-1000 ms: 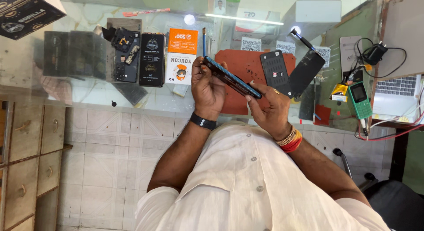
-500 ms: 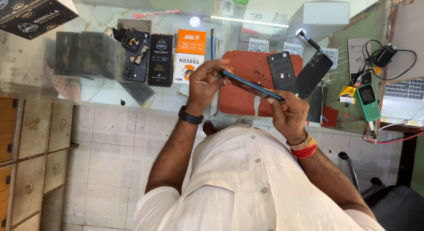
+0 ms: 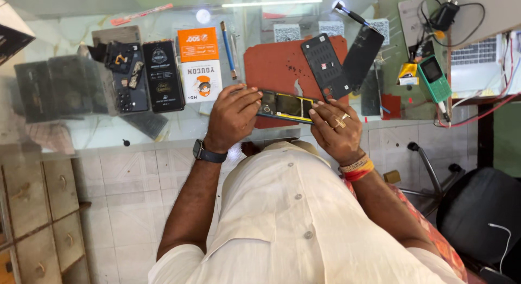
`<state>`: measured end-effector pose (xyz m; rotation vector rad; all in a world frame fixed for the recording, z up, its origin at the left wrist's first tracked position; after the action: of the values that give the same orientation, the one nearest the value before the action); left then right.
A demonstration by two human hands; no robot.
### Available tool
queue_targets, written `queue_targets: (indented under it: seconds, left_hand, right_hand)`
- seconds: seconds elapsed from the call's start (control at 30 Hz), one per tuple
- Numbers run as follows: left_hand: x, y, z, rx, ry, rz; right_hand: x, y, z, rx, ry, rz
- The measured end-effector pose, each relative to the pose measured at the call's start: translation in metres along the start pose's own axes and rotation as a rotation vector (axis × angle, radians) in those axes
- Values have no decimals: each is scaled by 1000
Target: The person assembles a smartphone by placing the battery into the chassis, connecting the ribbon cable, and fitting the back cover. The person then secures the cover and inspects the assembled device.
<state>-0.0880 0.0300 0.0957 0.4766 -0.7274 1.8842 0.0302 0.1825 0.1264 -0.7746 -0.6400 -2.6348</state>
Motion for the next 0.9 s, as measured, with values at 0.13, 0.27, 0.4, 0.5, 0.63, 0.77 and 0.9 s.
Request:
queue_targets:
  seconds: [0.13, 0.27, 0.4, 0.5, 0.63, 0.77, 0.9]
  left_hand:
    - [7, 2, -13, 149, 71, -29]
    - [3, 1, -16, 160, 106, -71]
    - [-3, -2, -18, 155, 138, -119]
    - [-5, 0, -20, 120, 152, -132]
    - [-3, 7, -17, 22, 117, -71]
    - [9, 41, -18, -328, 33, 237]
    - [18, 59, -32, -1004, -113, 400]
  right_hand:
    - [-6, -3, -10, -54, -36, -22]
    - [-11, -4, -14, -133, -75, -39]
    - [-11, -6, -14, -152, -59, -58]
    - [-10, -4, -14, -156, -44, -59]
    - [-6, -2, -12, -161, -89, -76]
    - [3, -6, -1, 29, -217, -158]
    - [9, -14, 0, 277, -284, -271]
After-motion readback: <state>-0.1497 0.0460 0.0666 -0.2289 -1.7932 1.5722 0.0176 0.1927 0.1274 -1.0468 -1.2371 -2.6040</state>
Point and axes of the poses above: each hand's wrist, its own x-axis towards the middle knuckle, its own z-axis out of the back of the hand, y = z × x, the point moved 10 cm from there along x, towards the middle knuckle, and after that the axes turned 12 degrees about x, right-handed, at the moved point
